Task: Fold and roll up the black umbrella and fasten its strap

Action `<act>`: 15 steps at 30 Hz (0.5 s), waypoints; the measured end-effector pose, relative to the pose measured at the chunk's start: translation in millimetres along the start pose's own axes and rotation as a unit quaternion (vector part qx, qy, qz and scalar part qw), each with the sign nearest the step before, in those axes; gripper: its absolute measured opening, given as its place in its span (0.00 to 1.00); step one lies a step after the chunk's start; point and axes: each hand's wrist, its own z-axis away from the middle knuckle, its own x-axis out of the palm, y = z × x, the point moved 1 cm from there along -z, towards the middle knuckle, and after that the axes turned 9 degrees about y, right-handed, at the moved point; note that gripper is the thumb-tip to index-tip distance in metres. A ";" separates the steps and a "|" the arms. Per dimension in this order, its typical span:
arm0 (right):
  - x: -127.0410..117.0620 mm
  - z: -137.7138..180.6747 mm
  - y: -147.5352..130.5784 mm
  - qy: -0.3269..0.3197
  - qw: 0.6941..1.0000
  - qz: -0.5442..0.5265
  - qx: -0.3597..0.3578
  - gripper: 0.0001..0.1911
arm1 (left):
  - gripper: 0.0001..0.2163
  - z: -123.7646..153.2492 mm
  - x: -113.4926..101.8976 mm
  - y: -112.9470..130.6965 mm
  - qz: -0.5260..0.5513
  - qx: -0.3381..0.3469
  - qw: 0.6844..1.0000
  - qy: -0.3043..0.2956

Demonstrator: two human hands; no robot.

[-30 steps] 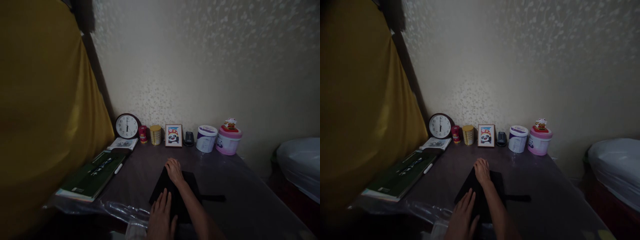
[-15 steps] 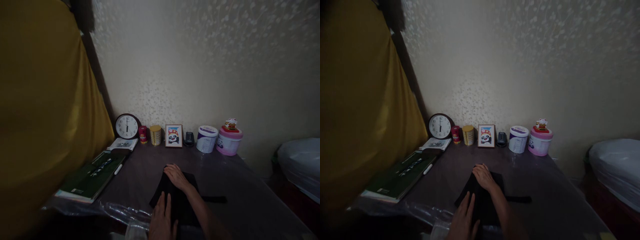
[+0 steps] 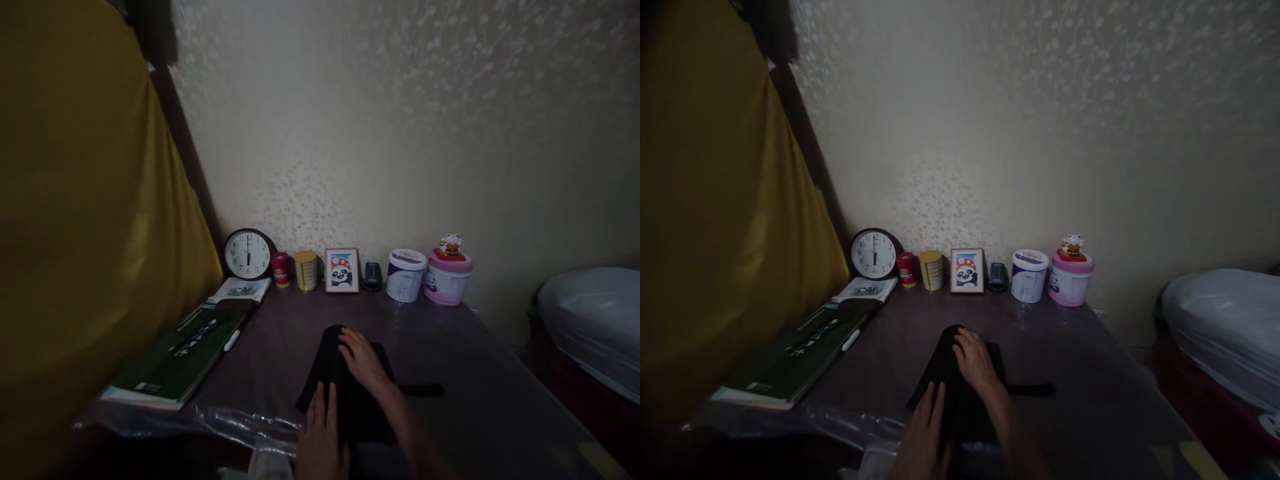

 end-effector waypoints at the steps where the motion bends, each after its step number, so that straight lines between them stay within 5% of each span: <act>1: -9.1 1.5 7.5 0.049 0.998 -0.007 0.031 0.15 | 0.37 0.7 -1.7 -0.1 0.001 0.000 1.000 0.002; 4: -40.0 14.8 30.4 0.163 0.978 -0.002 0.131 0.16 | 0.38 2.3 -6.1 -0.6 -0.003 0.002 1.000 0.005; 6: -58.3 30.8 38.2 0.174 0.962 0.010 0.209 0.18 | 0.38 2.9 -7.4 -1.1 -0.011 0.005 1.000 0.008; 10: -77.4 60.4 26.5 0.109 0.946 -0.012 0.306 0.19 | 0.37 4.3 -6.5 -2.2 -0.033 0.007 0.999 0.026; 15: -77.1 72.4 -1.1 0.064 0.945 -0.086 0.308 0.17 | 0.36 6.4 -6.3 -3.6 -0.047 0.004 0.998 0.046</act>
